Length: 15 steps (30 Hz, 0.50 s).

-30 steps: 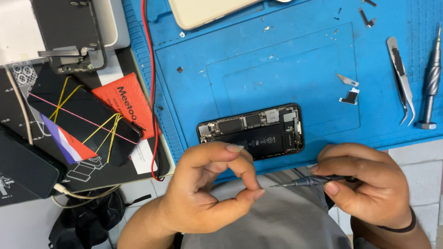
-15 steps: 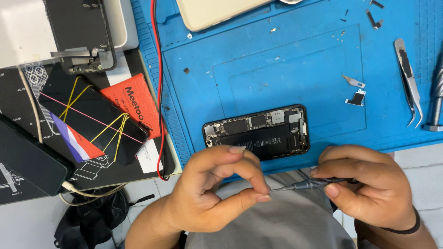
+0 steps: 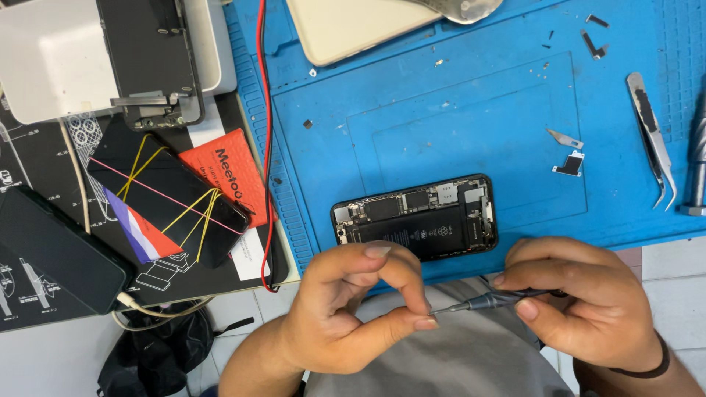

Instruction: The person uses a precision screwdriver to remove screws from a disassembled smartphone placed on a blue work mat. The person then uses a metal spudger to pry and lift internal components and ribbon cables while working on the phone's motherboard area.

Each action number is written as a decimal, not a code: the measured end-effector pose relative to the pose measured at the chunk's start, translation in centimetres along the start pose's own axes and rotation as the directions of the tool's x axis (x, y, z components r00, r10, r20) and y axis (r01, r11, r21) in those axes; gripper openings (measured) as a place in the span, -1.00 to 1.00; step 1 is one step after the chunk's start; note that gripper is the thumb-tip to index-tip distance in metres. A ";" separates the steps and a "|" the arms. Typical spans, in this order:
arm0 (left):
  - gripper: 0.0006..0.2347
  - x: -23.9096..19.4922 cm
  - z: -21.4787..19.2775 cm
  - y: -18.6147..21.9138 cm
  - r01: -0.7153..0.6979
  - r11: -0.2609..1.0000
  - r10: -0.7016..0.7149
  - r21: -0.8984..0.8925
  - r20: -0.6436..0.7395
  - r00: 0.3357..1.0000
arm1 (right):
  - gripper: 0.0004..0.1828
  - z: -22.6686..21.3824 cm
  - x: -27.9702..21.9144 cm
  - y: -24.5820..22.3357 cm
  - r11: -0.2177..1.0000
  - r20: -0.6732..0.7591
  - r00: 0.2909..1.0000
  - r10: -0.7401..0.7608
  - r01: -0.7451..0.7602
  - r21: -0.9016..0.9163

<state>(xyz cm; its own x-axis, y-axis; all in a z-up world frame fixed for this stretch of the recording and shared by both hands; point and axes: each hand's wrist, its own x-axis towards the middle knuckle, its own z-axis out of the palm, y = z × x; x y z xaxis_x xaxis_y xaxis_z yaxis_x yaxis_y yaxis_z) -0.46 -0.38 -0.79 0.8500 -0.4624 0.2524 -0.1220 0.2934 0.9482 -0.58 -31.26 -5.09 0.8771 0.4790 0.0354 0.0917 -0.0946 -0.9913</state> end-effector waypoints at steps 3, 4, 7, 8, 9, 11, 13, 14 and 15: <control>-0.30 -0.1 0.0 -0.1 -0.030 0.999 0.030 0.025 0.000 1.000 | -0.76 0.3 0.1 -0.1 1.000 -0.015 1.000 -0.012 0.013 0.016; -0.30 -0.1 0.0 -0.2 -0.031 0.999 0.031 0.021 -0.003 1.000 | -0.76 0.4 0.1 -0.1 1.000 -0.023 1.000 -0.014 0.015 0.014; -0.31 -0.1 -0.1 -0.2 -0.030 1.000 0.030 -0.003 0.003 1.000 | -0.78 0.7 0.2 -0.1 0.999 -0.030 0.999 -0.020 0.021 0.035; -0.31 -0.1 -0.1 -0.2 -0.031 1.000 0.031 -0.006 0.004 1.000 | -0.78 0.7 0.2 -0.1 0.999 -0.029 0.999 -0.021 0.022 0.046; -0.31 -0.1 -0.1 -0.2 -0.031 0.999 0.031 -0.008 0.005 1.000 | -0.78 0.7 0.2 0.0 0.998 -0.012 1.000 0.012 -0.011 0.065; -0.30 -0.1 0.1 -0.4 -0.033 0.999 0.033 0.001 0.004 0.999 | -0.78 0.7 0.0 0.0 0.992 0.024 0.997 0.078 -0.080 0.102; -0.30 -0.1 0.3 -0.6 -0.029 1.000 0.029 0.007 0.005 1.000 | -0.78 0.7 0.0 0.2 0.996 0.041 0.998 0.050 -0.053 0.078; -0.29 -0.1 0.4 -0.6 -0.032 0.999 0.032 0.010 -0.001 0.999 | -0.78 0.7 -0.1 0.2 0.997 0.049 0.998 0.037 -0.040 0.066; -0.28 -0.1 0.4 -0.6 -0.035 0.999 0.035 0.012 -0.006 0.999 | -0.78 0.7 -0.1 0.2 0.998 0.022 0.999 0.039 -0.040 0.053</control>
<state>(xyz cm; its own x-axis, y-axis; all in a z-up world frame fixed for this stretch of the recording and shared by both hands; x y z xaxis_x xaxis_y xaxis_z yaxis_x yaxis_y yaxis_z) -0.64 -0.84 -1.34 0.8483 -0.4467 0.2844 -0.1581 0.2989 0.9411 -1.03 -30.72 -5.34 0.8696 0.4937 -0.0064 0.0308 -0.0671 -0.9973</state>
